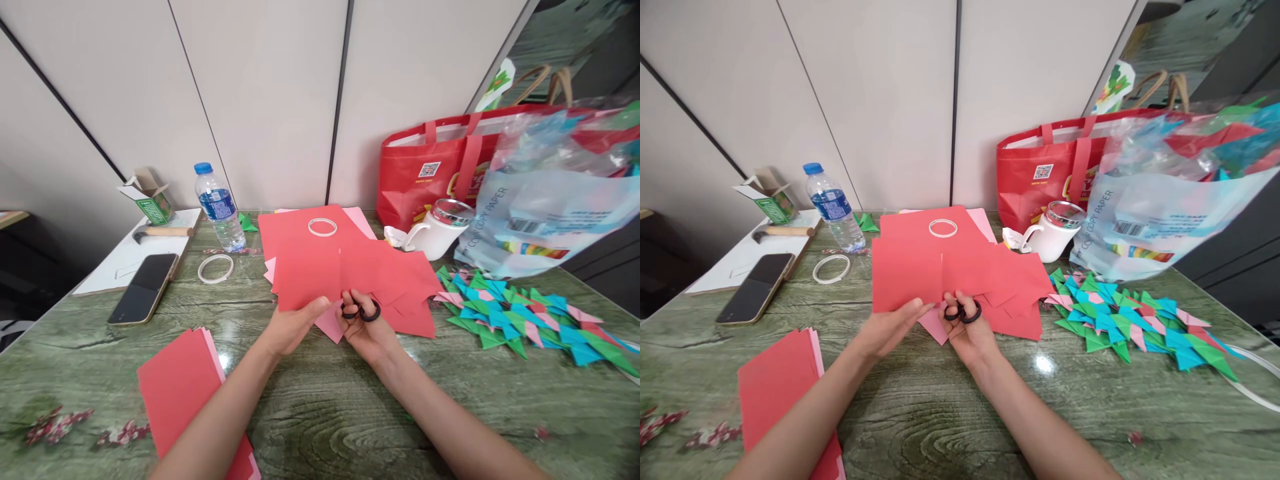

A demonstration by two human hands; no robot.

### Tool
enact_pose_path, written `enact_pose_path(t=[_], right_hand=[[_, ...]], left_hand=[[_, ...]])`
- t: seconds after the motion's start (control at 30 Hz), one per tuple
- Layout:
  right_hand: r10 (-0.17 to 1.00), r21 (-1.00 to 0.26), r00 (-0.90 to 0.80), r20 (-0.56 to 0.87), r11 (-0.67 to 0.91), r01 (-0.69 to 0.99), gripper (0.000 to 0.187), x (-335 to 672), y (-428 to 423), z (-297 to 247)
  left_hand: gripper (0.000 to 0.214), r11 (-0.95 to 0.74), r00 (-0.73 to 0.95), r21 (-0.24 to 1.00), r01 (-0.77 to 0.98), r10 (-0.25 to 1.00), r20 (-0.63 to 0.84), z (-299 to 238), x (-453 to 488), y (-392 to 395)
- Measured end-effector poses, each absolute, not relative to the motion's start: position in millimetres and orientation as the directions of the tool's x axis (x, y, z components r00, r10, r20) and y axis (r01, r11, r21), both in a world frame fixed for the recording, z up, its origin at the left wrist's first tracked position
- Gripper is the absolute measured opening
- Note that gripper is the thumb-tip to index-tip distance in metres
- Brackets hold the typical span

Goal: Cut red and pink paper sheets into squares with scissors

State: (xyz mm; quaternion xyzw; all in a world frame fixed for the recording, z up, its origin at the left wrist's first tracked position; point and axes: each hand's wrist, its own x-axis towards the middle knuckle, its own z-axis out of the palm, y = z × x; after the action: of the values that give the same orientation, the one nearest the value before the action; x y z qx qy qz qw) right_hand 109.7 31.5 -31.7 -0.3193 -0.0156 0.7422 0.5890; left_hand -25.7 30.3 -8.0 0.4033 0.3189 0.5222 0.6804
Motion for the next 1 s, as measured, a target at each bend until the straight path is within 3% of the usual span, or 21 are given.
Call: enact_pose_path(t=[0.2,0.33,0.43,0.5,0.57,0.7,0.87,1.0], right_hand=[[0.905,-0.487,-0.100,-0.414,-0.313,-0.815,0.009,103,25,-27],[0.941,-0.635,-0.045,-0.335,-0.261,-0.727,0.017,99,22,-26],[0.974,-0.792,0.003,-0.226,-0.182,-0.583,0.021,94,17,-24],[0.990,-0.890,-0.066,-0.123,-0.140,-0.435,0.022,91,12,-24],[0.968,-0.945,-0.245,-0.054,-0.129,-0.300,0.024,89,7,-24],[0.864,-0.968,-0.501,-0.041,-0.159,-0.194,0.034,89,1,-29],[0.875,-0.976,-0.481,-0.045,-0.140,-0.164,0.039,91,4,-34],[0.874,-0.977,-0.485,-0.036,-0.132,-0.166,0.041,92,6,-29]], left_hand=[[0.031,0.023,-0.176,0.976,-0.216,0.982,-0.063,-19,-19,32],[0.041,0.054,-0.094,0.891,-0.451,0.990,-0.107,-4,-21,39],[0.047,-0.013,-0.137,0.821,-0.571,0.987,-0.080,5,-25,44],[0.048,-0.088,-0.176,0.792,-0.605,0.984,-0.025,8,-28,46],[0.047,-0.112,-0.170,0.776,-0.620,0.985,0.006,8,-29,46],[0.043,-0.094,-0.157,0.783,-0.614,0.988,-0.005,9,-26,42],[0.041,-0.035,-0.080,0.814,-0.580,0.997,-0.014,9,-19,36],[0.041,0.065,-0.055,0.846,-0.530,0.992,-0.111,4,-17,33]])
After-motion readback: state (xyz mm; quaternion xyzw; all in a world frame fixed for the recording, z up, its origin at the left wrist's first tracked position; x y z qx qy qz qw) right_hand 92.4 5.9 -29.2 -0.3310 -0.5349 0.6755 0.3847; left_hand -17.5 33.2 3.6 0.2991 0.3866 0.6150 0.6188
